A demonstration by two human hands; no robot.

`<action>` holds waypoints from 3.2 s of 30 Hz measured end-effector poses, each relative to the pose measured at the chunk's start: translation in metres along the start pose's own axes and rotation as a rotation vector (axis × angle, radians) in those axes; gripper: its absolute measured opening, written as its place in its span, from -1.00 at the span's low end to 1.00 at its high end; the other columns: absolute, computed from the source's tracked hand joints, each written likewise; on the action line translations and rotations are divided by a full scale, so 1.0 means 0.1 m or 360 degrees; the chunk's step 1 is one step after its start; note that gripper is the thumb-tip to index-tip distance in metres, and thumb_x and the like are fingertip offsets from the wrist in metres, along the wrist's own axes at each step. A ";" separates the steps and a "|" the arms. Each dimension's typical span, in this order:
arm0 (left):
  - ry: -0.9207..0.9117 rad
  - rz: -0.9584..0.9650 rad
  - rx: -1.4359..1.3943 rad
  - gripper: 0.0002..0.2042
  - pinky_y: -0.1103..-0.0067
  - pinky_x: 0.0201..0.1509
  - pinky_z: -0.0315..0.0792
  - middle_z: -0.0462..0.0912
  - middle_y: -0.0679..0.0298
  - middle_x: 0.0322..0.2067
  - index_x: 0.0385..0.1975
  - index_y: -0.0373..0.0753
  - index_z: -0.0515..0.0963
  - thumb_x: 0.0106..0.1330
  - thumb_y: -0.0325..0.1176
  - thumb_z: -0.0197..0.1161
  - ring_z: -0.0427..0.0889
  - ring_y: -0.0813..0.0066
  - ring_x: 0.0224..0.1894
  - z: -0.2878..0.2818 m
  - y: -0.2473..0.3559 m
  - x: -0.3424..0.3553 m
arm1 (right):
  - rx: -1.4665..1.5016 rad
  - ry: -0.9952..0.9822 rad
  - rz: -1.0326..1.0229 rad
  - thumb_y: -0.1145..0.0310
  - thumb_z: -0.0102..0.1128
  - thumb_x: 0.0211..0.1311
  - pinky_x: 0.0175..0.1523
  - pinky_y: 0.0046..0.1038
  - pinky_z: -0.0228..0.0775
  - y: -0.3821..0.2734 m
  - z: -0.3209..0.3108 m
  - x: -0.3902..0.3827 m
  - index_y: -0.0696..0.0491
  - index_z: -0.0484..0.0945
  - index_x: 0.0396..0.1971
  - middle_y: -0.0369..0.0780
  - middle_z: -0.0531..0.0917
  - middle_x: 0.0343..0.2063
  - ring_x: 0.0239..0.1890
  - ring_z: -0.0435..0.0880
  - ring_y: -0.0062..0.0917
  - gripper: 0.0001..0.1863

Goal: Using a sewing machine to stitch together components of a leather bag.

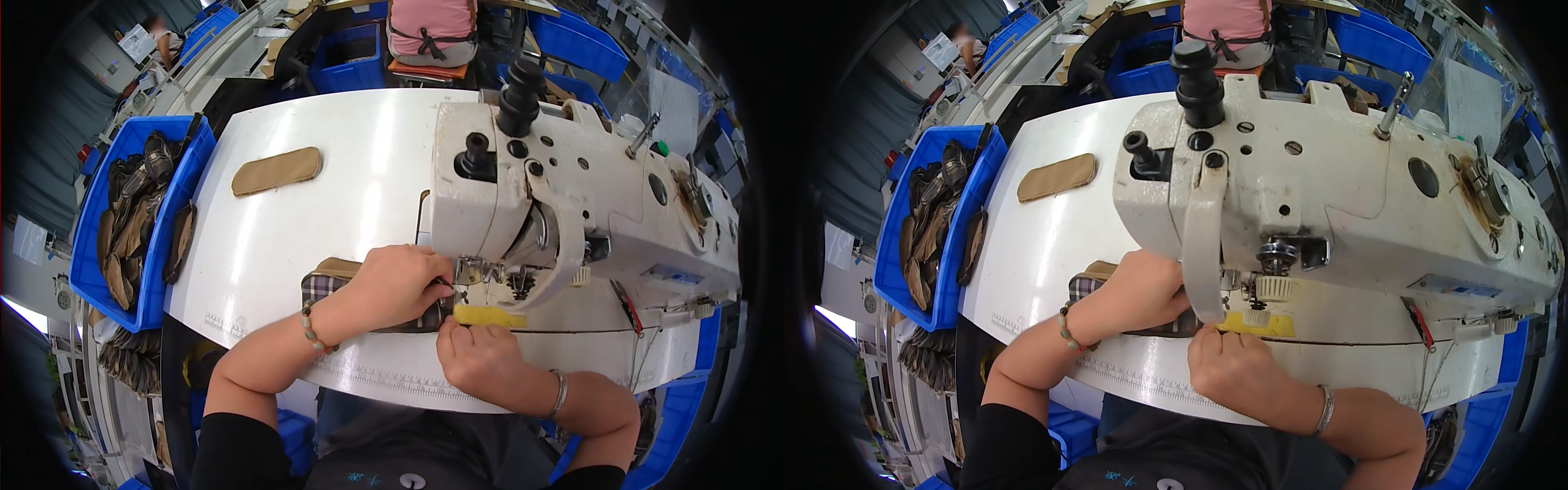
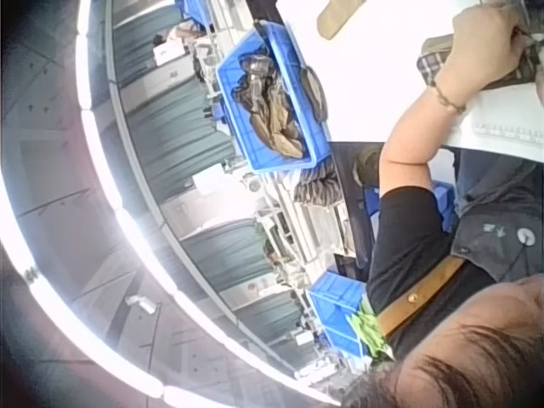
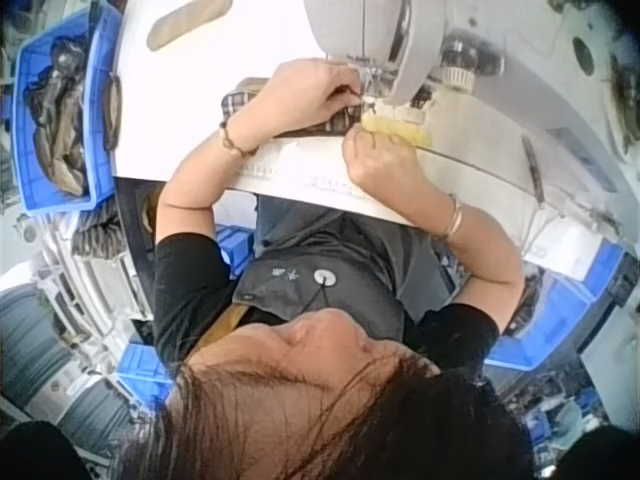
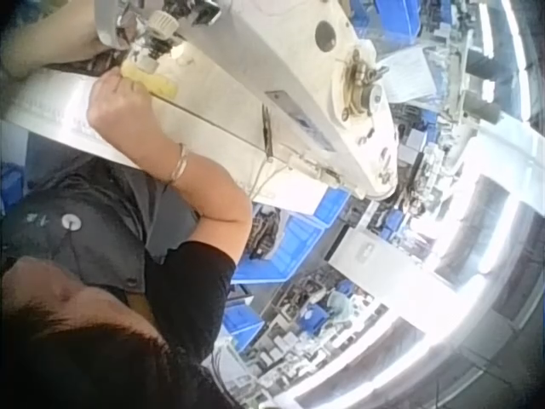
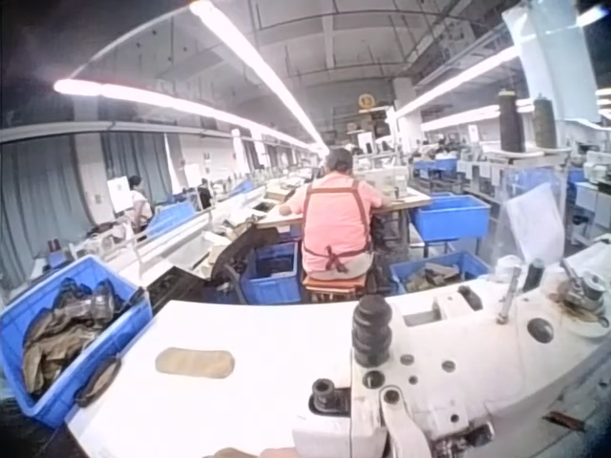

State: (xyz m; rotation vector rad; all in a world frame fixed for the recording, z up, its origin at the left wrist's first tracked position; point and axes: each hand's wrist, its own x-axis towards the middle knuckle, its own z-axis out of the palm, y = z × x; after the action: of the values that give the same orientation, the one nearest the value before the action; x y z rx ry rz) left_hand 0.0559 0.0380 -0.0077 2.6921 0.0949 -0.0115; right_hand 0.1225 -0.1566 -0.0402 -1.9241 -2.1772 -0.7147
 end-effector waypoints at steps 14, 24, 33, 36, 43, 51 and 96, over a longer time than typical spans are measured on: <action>0.0023 -0.0098 -0.0138 -0.86 0.28 -0.23 0.53 0.62 0.13 -0.40 -0.33 -0.17 0.66 0.23 -0.26 0.38 0.66 0.10 -0.25 0.03 0.01 0.01 | 0.0193 -0.0225 0.0101 0.50 0.24 -0.06 -0.59 -0.54 0.33 -0.01 -0.10 -0.01 0.29 0.66 -0.29 -0.33 0.53 -0.67 -0.67 0.52 -0.63 -0.72; 0.0165 -0.0144 -0.0283 -0.87 0.26 -0.23 0.53 0.66 0.10 -0.43 -0.38 -0.20 0.67 0.15 -0.32 0.42 0.66 0.05 -0.27 0.16 -0.11 0.11 | 0.0101 -0.0275 0.0222 0.47 0.21 0.00 -0.61 -0.50 0.36 0.01 0.01 -0.01 0.27 0.67 -0.17 -0.31 0.54 -0.67 -0.69 0.55 -0.59 -0.66; 0.0674 0.0268 -0.0102 -0.83 0.27 -0.34 0.52 0.68 0.10 -0.45 -0.34 -0.15 0.68 0.03 -0.39 0.36 0.68 0.03 -0.35 0.36 -0.42 0.50 | -0.0228 -0.0170 0.0258 0.47 0.27 -0.09 -0.65 -0.47 0.28 0.22 0.29 0.00 0.26 0.71 -0.19 -0.36 0.54 -0.69 -0.72 0.52 -0.58 -0.62; 0.0718 0.0368 -0.0075 -0.80 0.29 -0.34 0.53 0.69 0.11 -0.43 -0.30 -0.13 0.67 0.02 -0.39 0.35 0.69 0.04 -0.33 0.38 -0.46 0.58 | -0.0206 -0.0294 0.0292 0.47 0.21 -0.03 -0.52 -0.37 0.40 0.24 0.22 0.02 0.28 0.66 -0.09 -0.29 0.58 -0.60 -0.59 0.58 -0.50 -0.57; 0.0604 0.0379 -0.0082 -0.76 0.30 -0.32 0.55 0.71 0.13 -0.34 -0.25 -0.12 0.67 0.05 -0.32 0.38 0.70 0.08 -0.26 0.30 -0.45 0.58 | -0.0131 -0.0356 0.0350 0.45 0.14 0.05 -0.33 -0.25 0.57 0.26 0.23 0.00 0.27 0.62 -0.02 -0.22 0.63 -0.53 -0.47 0.66 -0.46 -0.56; 0.0611 0.0345 -0.0167 -0.78 0.30 -0.23 0.54 0.71 0.13 -0.31 -0.23 -0.15 0.66 0.10 -0.32 0.36 0.69 0.06 -0.23 0.29 -0.52 0.56 | -0.0091 -0.0345 0.0342 0.44 0.15 0.06 -0.28 -0.24 0.58 0.28 0.16 0.07 0.24 0.64 -0.05 -0.23 0.63 -0.54 -0.46 0.67 -0.47 -0.59; 0.0455 0.0443 -0.0082 -0.89 0.44 -0.28 0.52 0.64 0.38 -0.38 -0.40 -0.14 0.73 0.19 -0.28 0.40 0.62 0.31 -0.28 0.06 -0.31 0.17 | -0.0059 0.0138 0.0106 0.46 0.22 0.18 -0.32 -0.43 0.55 0.52 0.28 0.07 0.08 0.59 -0.38 -0.31 0.54 -0.51 -0.37 0.60 -0.49 -0.96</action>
State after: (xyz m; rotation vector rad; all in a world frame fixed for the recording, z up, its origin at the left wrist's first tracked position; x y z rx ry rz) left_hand 0.0711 0.0640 -0.0266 2.6145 -0.1905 0.4545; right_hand 0.1773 -0.1347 -0.0486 -1.9348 -2.0533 -0.8167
